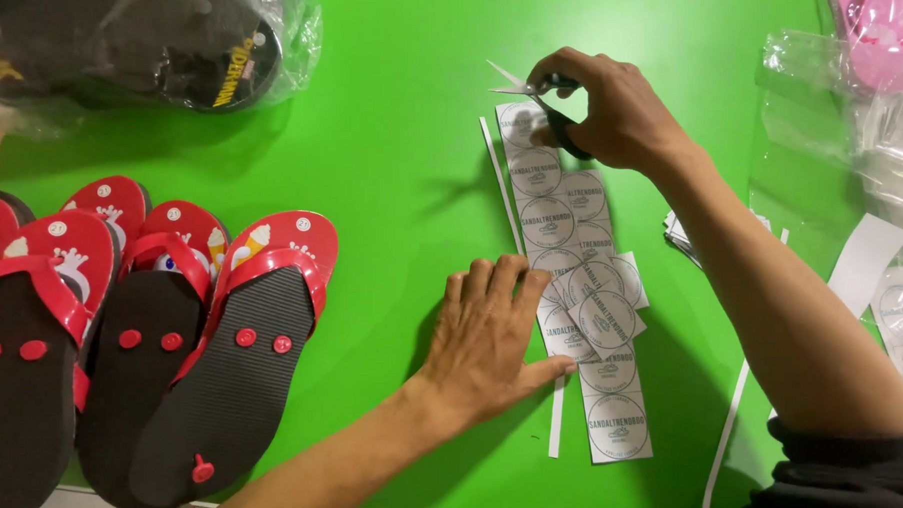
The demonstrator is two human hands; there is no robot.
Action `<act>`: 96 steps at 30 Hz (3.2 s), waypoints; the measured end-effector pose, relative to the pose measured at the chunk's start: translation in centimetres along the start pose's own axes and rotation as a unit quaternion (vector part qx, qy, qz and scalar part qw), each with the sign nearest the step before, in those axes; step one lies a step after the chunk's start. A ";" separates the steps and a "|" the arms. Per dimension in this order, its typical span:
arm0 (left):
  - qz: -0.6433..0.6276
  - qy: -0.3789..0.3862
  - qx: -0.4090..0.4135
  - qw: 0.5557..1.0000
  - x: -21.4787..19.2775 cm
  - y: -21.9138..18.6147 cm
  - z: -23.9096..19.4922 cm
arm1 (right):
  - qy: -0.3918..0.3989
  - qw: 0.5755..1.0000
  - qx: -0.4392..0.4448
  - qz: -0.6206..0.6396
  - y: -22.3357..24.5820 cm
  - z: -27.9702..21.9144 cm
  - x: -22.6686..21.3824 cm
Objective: Cutting circular paper labels from a printed sheet using scissors and stacking them on a work surface.
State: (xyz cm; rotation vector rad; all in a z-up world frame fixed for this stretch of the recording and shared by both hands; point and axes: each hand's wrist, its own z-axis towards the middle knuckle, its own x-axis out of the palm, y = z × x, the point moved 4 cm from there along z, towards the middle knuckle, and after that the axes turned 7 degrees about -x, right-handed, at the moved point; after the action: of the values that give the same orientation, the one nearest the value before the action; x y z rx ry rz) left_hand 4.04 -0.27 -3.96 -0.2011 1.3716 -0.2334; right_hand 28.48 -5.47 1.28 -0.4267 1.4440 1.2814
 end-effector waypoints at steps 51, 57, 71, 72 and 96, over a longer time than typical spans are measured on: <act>0.005 -0.304 0.010 0.953 -9.3 -1.4 -0.6 | -0.131 0.916 -0.010 0.380 11.1 -16.4 -4.5; -0.047 -0.232 0.007 0.972 -9.2 -0.8 0.1 | -0.156 0.922 0.078 0.345 10.4 -16.6 -3.3; -0.198 -0.107 0.029 0.974 -5.3 -1.3 0.5 | -0.158 0.832 0.197 0.494 8.5 -22.6 2.7; -0.194 -0.103 0.056 0.974 -5.1 -1.8 0.4 | -0.158 0.819 0.207 0.512 8.3 -22.6 3.1; -0.351 -0.100 -0.096 0.926 -7.1 1.2 0.7 | -0.114 0.884 0.058 0.450 10.9 -22.5 2.7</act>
State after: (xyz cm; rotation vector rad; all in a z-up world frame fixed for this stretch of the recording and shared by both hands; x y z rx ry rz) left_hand 3.49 2.93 2.57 -0.8643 1.0722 -0.6561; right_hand 8.00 -19.94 -0.33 0.5473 1.5471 1.8671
